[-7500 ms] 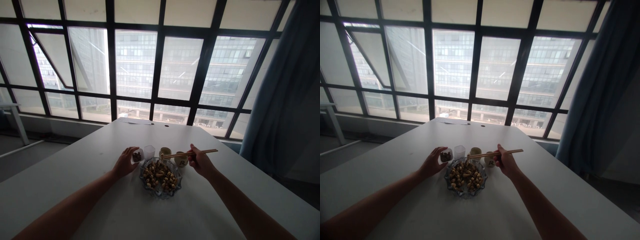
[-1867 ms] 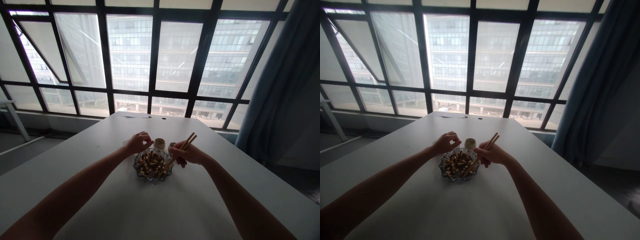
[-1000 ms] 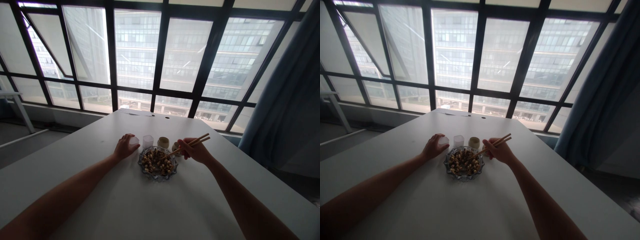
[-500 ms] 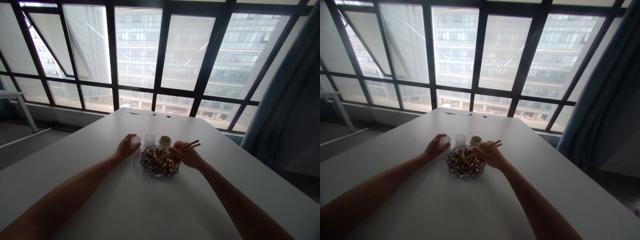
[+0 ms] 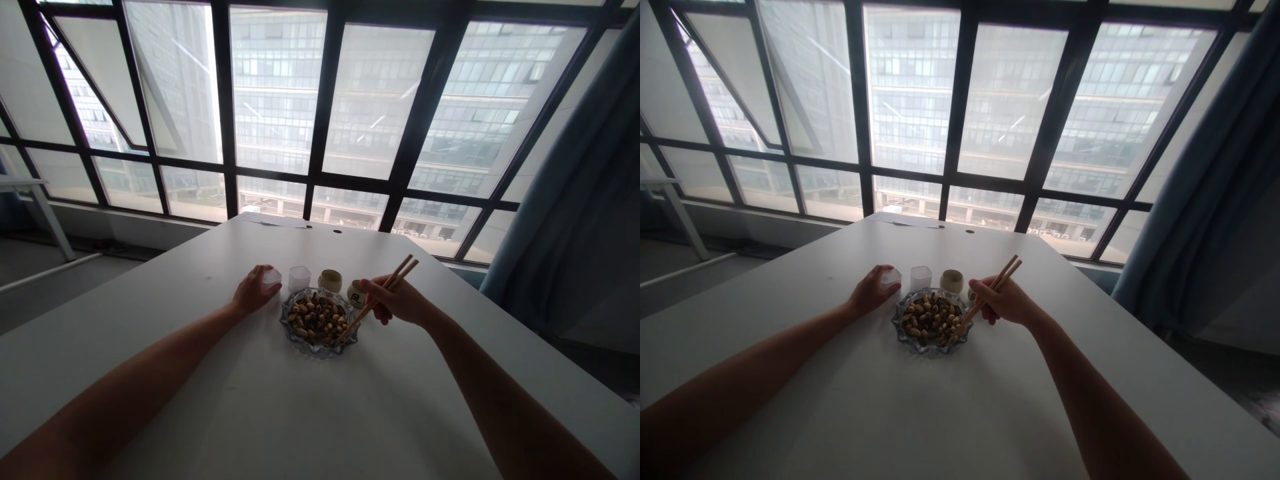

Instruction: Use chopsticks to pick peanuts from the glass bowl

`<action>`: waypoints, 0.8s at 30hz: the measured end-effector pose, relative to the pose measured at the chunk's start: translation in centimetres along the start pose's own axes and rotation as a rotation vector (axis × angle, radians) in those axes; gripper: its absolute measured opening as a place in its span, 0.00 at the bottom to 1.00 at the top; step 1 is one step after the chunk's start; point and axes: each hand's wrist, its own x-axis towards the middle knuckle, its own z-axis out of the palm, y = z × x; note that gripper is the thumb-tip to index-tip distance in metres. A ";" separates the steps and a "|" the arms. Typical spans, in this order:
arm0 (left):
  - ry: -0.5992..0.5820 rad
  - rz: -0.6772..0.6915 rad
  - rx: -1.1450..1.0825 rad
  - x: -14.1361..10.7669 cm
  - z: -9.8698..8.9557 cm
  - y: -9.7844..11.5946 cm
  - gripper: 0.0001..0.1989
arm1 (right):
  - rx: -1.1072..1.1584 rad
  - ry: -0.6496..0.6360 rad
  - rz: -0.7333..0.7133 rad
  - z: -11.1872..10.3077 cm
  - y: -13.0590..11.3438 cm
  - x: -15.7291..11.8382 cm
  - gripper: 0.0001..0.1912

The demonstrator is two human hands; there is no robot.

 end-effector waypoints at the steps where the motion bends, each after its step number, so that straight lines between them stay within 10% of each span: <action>1: -0.001 -0.003 0.002 0.0 0.0 0.0 0.23 | -0.012 0.018 -0.014 0.2 0.0 0.1 0.34; 8: -0.003 0.017 -0.008 0.1 0.2 -0.5 0.22 | -0.094 0.197 -0.118 0.3 0.0 0.0 0.34; 24: -0.025 0.000 0.002 0.0 -0.2 0.0 0.23 | -0.089 -0.131 -0.198 1.9 -0.9 -0.5 0.25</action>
